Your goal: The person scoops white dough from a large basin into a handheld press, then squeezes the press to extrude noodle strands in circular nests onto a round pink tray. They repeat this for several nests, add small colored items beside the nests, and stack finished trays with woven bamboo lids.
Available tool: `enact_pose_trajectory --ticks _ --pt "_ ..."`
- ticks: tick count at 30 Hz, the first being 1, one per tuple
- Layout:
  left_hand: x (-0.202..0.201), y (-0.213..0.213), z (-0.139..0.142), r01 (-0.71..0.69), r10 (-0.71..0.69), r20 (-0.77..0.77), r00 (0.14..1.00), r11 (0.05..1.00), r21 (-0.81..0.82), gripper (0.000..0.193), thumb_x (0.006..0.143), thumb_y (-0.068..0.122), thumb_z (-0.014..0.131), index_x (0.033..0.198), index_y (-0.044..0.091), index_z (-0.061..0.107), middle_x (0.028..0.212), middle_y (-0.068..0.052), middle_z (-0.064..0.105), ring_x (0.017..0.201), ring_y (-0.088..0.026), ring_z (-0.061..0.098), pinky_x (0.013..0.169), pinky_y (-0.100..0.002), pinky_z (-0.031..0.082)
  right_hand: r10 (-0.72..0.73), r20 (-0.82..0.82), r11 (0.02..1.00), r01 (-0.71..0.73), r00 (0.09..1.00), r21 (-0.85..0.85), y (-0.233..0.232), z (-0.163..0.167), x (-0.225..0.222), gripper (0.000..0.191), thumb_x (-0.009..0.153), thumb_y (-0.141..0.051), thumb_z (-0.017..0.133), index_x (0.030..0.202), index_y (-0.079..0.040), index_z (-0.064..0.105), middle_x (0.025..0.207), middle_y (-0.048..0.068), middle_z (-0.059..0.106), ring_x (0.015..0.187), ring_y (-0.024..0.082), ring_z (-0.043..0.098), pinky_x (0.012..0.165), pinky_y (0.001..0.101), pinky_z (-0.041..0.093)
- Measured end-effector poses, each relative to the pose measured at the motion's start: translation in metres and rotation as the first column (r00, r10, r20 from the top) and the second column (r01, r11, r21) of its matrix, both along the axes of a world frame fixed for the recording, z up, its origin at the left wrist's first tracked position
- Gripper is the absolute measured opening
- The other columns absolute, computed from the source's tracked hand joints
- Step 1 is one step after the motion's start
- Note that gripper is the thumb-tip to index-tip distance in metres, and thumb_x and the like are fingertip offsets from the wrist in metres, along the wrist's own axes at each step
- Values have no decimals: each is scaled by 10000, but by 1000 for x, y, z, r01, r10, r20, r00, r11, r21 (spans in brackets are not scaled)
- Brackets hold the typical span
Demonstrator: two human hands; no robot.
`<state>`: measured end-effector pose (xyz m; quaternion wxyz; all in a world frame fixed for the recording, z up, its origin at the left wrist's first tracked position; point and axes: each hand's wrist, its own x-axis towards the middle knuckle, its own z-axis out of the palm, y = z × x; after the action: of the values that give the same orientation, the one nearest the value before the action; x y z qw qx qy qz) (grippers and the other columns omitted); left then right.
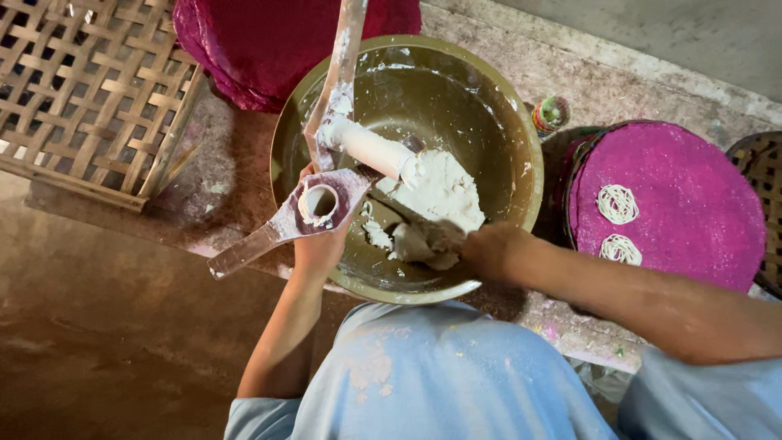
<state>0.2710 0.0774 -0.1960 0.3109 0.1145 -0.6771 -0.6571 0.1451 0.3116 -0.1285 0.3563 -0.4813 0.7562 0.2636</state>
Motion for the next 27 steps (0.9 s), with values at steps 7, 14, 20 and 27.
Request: enact_pose_trajectory --ticks 7,14,20,27 --pt "-10 -21 14 -53 92 101 991 939 -340 522 919 107 763 1389 67 539 1261 -78 683 1138 -188 656 1006 -334 527 -265 368 852 395 891 -343 55 60 -22 350 930 -219 590 1255 -176 712 1090 120 772 995 293 740 884 417 570" --pt "-38 -1 31 280 112 350 930 401 -872 575 853 377 684 1386 185 583 1500 -54 539 1303 -318 561 1037 -417 484 -427 589 610 700 686 -373 76 116 -47 408 1003 -171 599 1401 -212 680 846 225 671 757 396 591 645 423 506" --pt "-41 21 45 414 -121 421 899 549 -726 612 846 375 718 1416 195 588 1440 -55 601 1296 -311 577 1055 -412 496 -156 -192 626 -53 969 -778 37 129 -27 270 887 -191 629 1139 -211 725 982 19 734 845 276 717 642 418 551" --pt "-40 24 21 260 -191 178 965 660 -704 520 780 116 757 1293 116 670 1272 -105 706 1234 -306 623 1079 -458 461 -25 -443 663 -317 896 -678 -2 134 23 254 864 -131 629 1114 -169 658 857 51 668 736 253 694 578 404 550"
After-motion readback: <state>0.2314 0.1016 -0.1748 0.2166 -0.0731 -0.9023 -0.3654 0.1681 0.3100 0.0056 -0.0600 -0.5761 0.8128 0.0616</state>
